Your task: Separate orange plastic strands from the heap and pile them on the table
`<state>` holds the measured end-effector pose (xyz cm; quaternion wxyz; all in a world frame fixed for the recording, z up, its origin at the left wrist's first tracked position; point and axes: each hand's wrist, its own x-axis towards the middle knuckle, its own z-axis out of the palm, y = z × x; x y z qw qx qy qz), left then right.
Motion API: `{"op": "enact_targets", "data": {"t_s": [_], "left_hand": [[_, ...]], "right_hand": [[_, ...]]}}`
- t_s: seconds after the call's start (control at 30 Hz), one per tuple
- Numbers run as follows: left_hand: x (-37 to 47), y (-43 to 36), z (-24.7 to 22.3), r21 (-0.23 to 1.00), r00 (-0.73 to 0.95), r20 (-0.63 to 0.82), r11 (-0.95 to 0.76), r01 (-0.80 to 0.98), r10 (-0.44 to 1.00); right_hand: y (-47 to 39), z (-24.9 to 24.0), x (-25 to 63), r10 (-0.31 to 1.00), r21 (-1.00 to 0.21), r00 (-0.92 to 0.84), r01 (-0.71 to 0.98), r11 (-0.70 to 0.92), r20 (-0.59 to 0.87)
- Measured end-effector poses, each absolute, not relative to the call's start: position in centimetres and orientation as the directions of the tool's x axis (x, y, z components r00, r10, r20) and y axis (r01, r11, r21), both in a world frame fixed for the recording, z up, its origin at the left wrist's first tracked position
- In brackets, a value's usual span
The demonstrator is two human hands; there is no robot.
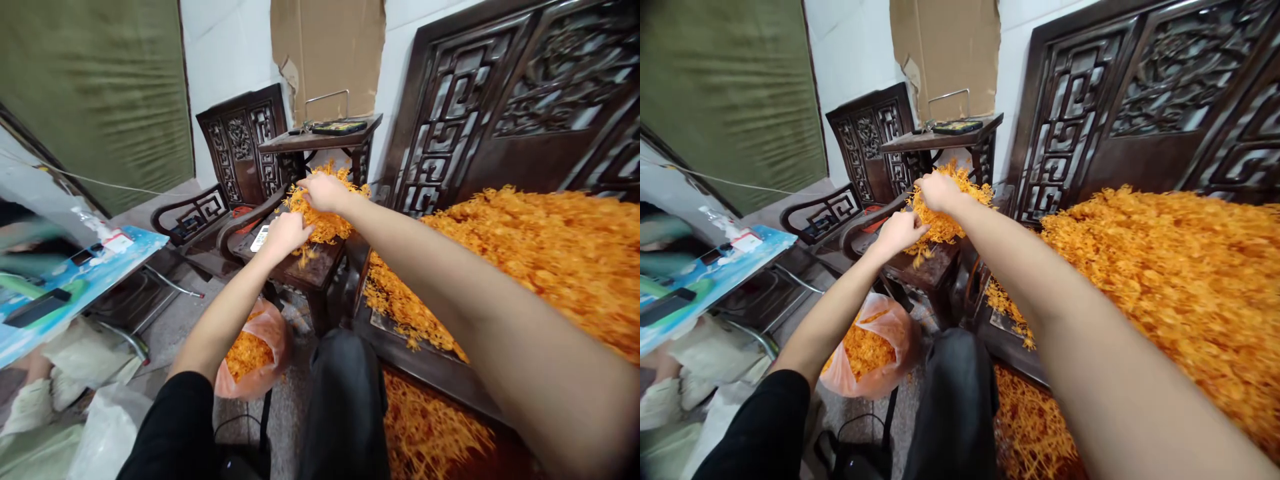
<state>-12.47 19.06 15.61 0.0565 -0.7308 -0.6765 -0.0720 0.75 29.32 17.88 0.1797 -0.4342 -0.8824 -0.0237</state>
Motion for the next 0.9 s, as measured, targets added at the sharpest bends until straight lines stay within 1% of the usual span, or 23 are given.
{"op": "enact_targets", "data": {"t_s": [0.07,0.13,0.23,0.27,0.33,0.4,0.43,0.53,0.6,0.63,0.73,0.8,0.9], "left_hand": [[-12.5,20.2,15.3,0.072,0.022,0.271,-0.043,0.996,0.962],[-12.1,21.5,14.2,0.14,-0.048,0.315,0.004,0.99,0.948],[-11.1,23.7,11.9,0.301,-0.168,0.273,0.082,0.95,0.947],[-10.7,24.4,11.1,0.356,-0.195,0.246,0.099,0.929,0.95],[-10.2,25.5,9.6,0.425,-0.208,0.209,0.103,0.899,0.956],[-9.9,26.1,8.7,0.435,-0.187,0.209,0.08,0.897,0.96],[-9.9,26.3,8.5,0.429,-0.172,0.212,0.067,0.901,0.962],[-10.2,26.4,8.2,0.43,-0.153,0.195,0.056,0.901,0.969],[-10.3,26.3,8.2,0.438,-0.156,0.16,0.072,0.896,0.975],[-10.4,26.3,8.1,0.435,-0.159,0.145,0.082,0.897,0.977],[-10.3,26.2,7.8,0.41,-0.158,0.134,0.091,0.908,0.978],[-10.3,26.0,7.6,0.395,-0.155,0.161,0.081,0.915,0.975],[-10.2,25.7,7.3,0.387,-0.152,0.182,0.072,0.919,0.971]], "right_hand": [[31.0,17.5,-1.2,0.801,-0.094,-0.511,0.822,0.561,0.313],[32.0,16.8,-2.2,0.837,-0.096,-0.464,0.856,0.508,0.292],[32.8,16.3,-2.3,0.852,-0.115,-0.449,0.864,0.491,0.269],[32.8,16.2,-2.1,0.854,-0.149,-0.439,0.859,0.49,0.278],[32.7,16.4,-1.6,0.858,-0.27,-0.404,0.829,0.491,0.318],[32.4,16.5,-1.1,0.871,-0.402,-0.349,0.783,0.474,0.346],[32.3,16.6,-0.9,0.883,-0.45,-0.316,0.77,0.452,0.346],[32.0,17.1,-0.6,0.916,-0.489,-0.255,0.783,0.384,0.311],[32.1,17.8,-0.5,0.912,-0.437,-0.319,0.803,0.405,0.258],[32.3,18.3,-0.5,0.897,-0.376,-0.39,0.815,0.441,0.208],[32.9,20.3,-0.5,0.82,-0.134,-0.569,0.81,0.571,0.053],[33.0,21.5,-0.6,0.795,-0.007,-0.604,0.796,0.605,0.059],[32.5,22.7,-0.9,0.798,0.091,-0.586,0.81,0.579,0.142]]}}
